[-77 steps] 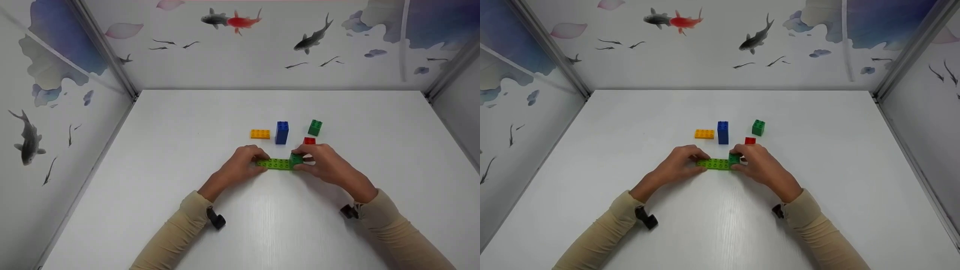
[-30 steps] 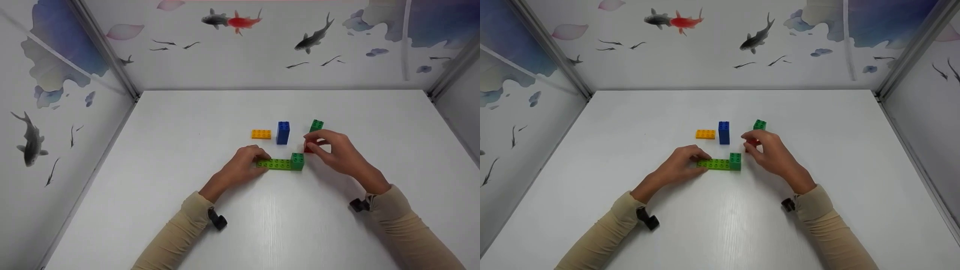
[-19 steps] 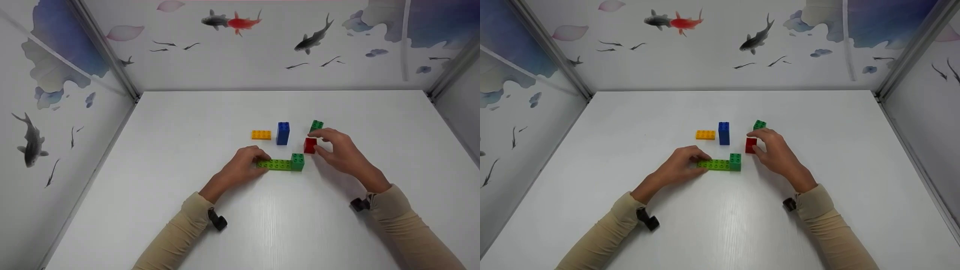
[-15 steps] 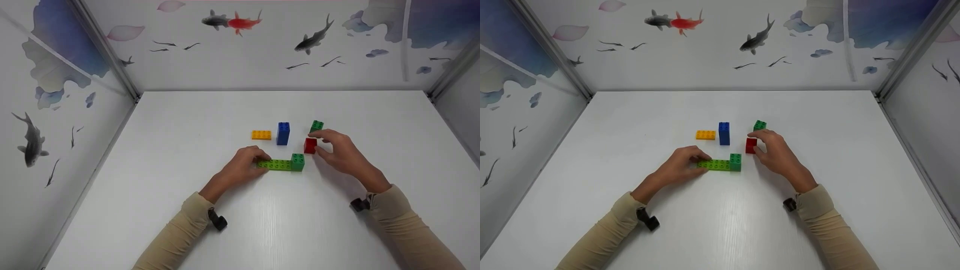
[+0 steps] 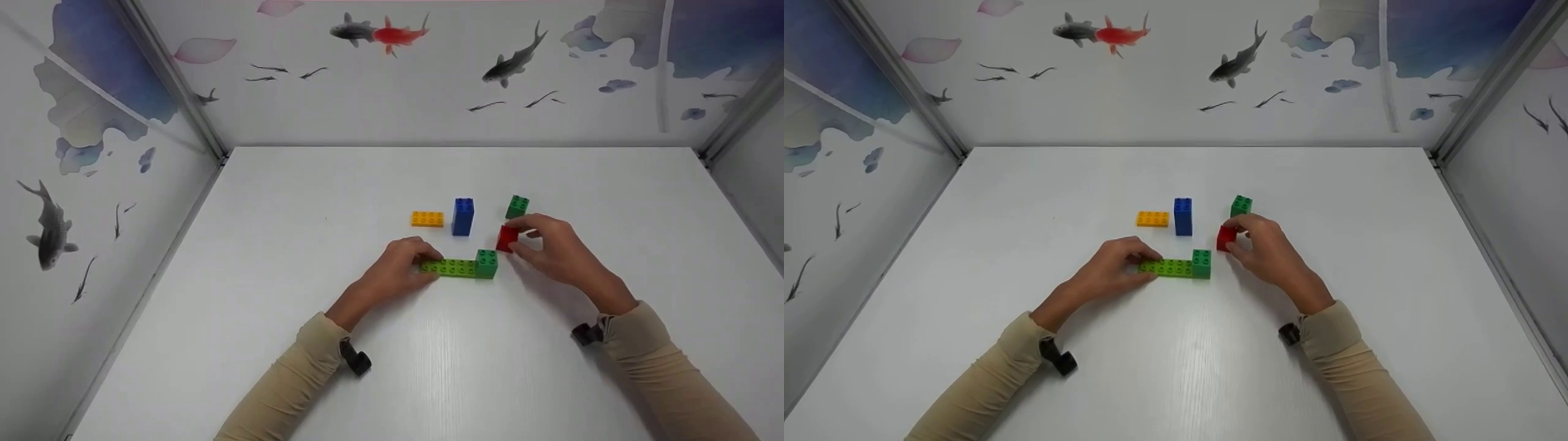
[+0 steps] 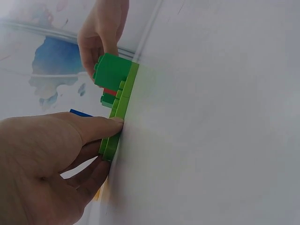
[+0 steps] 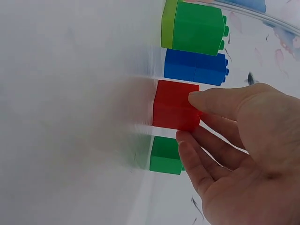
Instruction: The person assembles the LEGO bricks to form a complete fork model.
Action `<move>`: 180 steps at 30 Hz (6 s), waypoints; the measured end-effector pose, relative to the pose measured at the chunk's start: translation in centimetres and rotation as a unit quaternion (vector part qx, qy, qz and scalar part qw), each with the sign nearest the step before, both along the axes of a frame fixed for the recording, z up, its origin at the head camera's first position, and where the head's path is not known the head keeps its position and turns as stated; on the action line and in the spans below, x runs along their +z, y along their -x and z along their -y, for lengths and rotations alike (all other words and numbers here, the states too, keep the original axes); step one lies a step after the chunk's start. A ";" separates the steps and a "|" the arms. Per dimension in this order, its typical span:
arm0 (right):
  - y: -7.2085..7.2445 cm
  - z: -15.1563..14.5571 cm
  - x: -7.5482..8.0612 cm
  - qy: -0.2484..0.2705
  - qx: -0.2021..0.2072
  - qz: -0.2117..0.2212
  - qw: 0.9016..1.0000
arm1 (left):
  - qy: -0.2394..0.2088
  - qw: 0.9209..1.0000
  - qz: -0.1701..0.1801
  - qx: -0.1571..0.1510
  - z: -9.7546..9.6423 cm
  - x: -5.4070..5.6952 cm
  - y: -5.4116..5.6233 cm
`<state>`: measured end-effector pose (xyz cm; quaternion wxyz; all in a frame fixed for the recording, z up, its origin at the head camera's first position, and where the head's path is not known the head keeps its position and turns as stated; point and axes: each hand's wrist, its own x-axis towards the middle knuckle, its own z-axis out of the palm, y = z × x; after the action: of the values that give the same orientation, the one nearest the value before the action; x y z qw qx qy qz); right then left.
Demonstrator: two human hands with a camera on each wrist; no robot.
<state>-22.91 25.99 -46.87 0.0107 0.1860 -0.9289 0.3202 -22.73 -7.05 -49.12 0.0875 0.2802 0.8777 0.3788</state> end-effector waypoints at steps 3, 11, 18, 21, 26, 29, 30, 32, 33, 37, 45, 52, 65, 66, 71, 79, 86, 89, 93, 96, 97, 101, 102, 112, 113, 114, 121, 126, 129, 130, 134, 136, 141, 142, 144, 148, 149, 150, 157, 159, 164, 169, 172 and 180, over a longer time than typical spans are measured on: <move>0.0 0.1 0.0 0.005 0.002 -0.003 1.000 | -0.001 1.000 0.003 0.002 0.0 0.0 0.0; -0.3 0.5 0.2 0.021 0.000 -0.049 0.999 | -0.009 1.000 0.006 -0.001 0.1 0.0 -0.1; -0.7 1.2 0.6 0.037 0.000 -0.101 0.994 | -0.013 1.000 0.012 0.000 0.2 0.0 -0.1; -0.9 1.5 0.8 0.050 0.001 -0.119 0.992 | -0.017 1.000 0.015 0.000 0.2 0.1 -0.1; -1.3 2.3 1.0 0.070 0.011 -0.146 0.987 | -0.020 1.000 0.014 -0.004 0.2 0.0 -0.1; -1.6 2.8 1.1 0.070 0.016 -0.148 0.986 | -0.022 1.000 0.011 -0.009 0.2 0.0 -0.1; -1.7 3.0 1.1 0.069 0.019 -0.146 0.987 | -0.023 1.000 0.011 -0.009 0.2 -0.1 -0.1; -1.8 3.4 1.2 0.066 0.026 -0.140 0.988 | -0.022 1.000 0.011 -0.009 0.2 -0.1 0.0; -1.9 3.5 1.2 0.065 0.030 -0.138 0.988 | -0.020 1.000 0.012 -0.008 0.2 -0.1 0.0; -2.0 4.1 1.2 0.070 0.046 -0.136 0.987 | -0.017 1.000 0.010 -0.007 0.1 0.0 0.0; -2.0 4.7 1.3 0.071 0.062 -0.134 0.986 | -0.023 1.000 0.007 -0.015 0.2 0.1 0.1; -1.9 5.4 1.3 0.064 0.082 -0.096 0.990 | -0.022 1.000 0.010 -0.004 0.3 0.2 0.0; -1.9 5.8 0.7 0.048 0.106 -0.050 0.992 | -0.030 0.999 0.006 -0.011 0.1 -0.1 0.1; -1.9 5.8 0.7 0.045 0.108 -0.047 0.992 | -0.031 0.999 0.006 -0.011 0.1 -0.1 0.2; -2.0 5.9 0.5 0.042 0.111 -0.034 0.992 | -0.030 0.999 0.001 -0.010 0.2 -0.1 0.1; -2.1 5.9 0.3 0.044 0.114 -0.017 0.992 | -0.019 1.000 0.007 -0.002 0.2 0.1 0.0; -2.3 6.1 0.2 0.044 0.104 -0.007 0.994 | -0.023 1.000 0.008 -0.006 0.2 0.0 0.0; -2.4 6.3 0.3 0.043 0.103 -0.008 0.994 | -0.024 1.000 0.009 -0.006 0.2 0.0 0.0; -2.5 6.4 0.3 0.041 0.107 -0.014 0.993 | -0.022 1.000 0.007 -0.006 0.2 -0.1 0.0; -2.5 6.4 0.3 0.041 0.111 -0.019 0.993 | -0.022 1.000 0.008 -0.005 0.1 -0.2 0.1; -2.5 6.4 0.3 0.041 0.112 -0.020 0.993 | -0.023 1.000 0.008 -0.006 0.1 -0.2 0.1; -2.5 6.4 0.4 0.038 0.111 -0.022 0.993 | -0.025 1.000 0.006 -0.008 0.0 -0.1 0.1; -2.5 6.4 0.4 0.036 0.110 -0.023 0.993 | -0.025 1.000 0.006 -0.008 0.0 -0.1 0.1; -2.5 6.7 0.6 0.017 0.105 -0.019 0.994 | -0.029 0.999 0.016 -0.005 0.2 0.1 0.0; -2.5 6.7 0.6 0.014 0.104 -0.019 0.994 | -0.029 0.999 0.016 -0.004 0.2 0.1 -0.1; -2.5 6.7 0.6 0.011 0.103 -0.019 0.994 | -0.028 0.999 0.015 -0.004 0.2 0.1 -0.1; -2.7 6.9 0.7 -0.003 0.103 -0.031 0.994 | -0.025 1.000 0.010 -0.007 0.1 0.1 0.0; -2.8 7.1 0.7 -0.022 0.106 -0.053 0.993 | -0.023 1.000 0.008 -0.004 0.1 0.0 -0.1; -2.8 7.2 0.6 -0.034 0.110 -0.080 0.990 | -0.023 1.000 0.009 -0.002 0.1 0.0 -0.1; -2.8 7.2 0.6 -0.038 0.111 -0.089 0.989 | -0.024 1.000 0.010 -0.003 0.1 0.0 -0.2; -2.8 7.3 0.7 -0.056 0.112 -0.114 0.986 | -0.024 1.000 0.012 -0.003 0.1 0.1 -0.3; -2.9 7.4 0.9 -0.066 0.109 -0.118 0.985 | -0.023 1.000 0.010 -0.003 0.2 0.1 -0.3; -3.1 7.6 1.2 -0.093 0.106 -0.133 0.981 | -0.022 1.000 0.004 0.000 0.2 0.2 -0.2; -3.1 7.6 1.3 -0.098 0.107 -0.137 0.980 | -0.020 1.000 0.003 0.001 0.1 0.2 -0.2; -3.1 7.5 1.3 -0.102 0.113 -0.144 0.978 | -0.014 1.000 0.002 0.003 0.1 0.2 -0.2; -2.9 7.2 1.4 -0.097 0.123 -0.137 0.978 | -0.002 1.000 -0.003 0.001 -0.1 0.4 -0.3; -2.8 7.1 1.4 -0.091 0.125 -0.129 0.979 | -0.001 1.000 -0.005 0.000 -0.1 0.4 -0.3; -2.7 7.0 1.4 -0.087 0.126 -0.119 0.981 | -0.001 1.000 -0.008 -0.001 -0.1 0.5 -0.3; -2.3 6.6 1.6 -0.071 0.122 -0.068 0.988 | -0.002 1.000 -0.019 0.002 -0.2 0.5 -0.3; -2.2 6.7 1.5 -0.067 0.123 -0.066 0.988 | -0.007 1.000 -0.018 0.001 -0.1 0.5 -0.3; -2.1 6.5 1.2 -0.059 0.117 -0.053 0.990 | -0.016 1.000 -0.005 -0.006 0.1 0.5 -0.2; -2.0 6.2 1.1 -0.052 0.101 -0.032 0.993 | -0.009 1.000 0.006 -0.010 0.3 0.7 0.1; -1.8 6.0 1.0 -0.038 0.102 -0.018 0.994 | -0.005 1.000 0.013 -0.009 0.5 0.7 0.2; -1.4 5.6 1.0 -0.014 0.112 0.004 0.994 | -0.009 1.000 0.028 -0.002 0.6 0.6 0.0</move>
<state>-21.54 20.42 -45.88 -0.0313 0.2878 -0.9067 0.3068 -22.77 -7.61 -48.55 0.1101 0.2717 0.8711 0.3940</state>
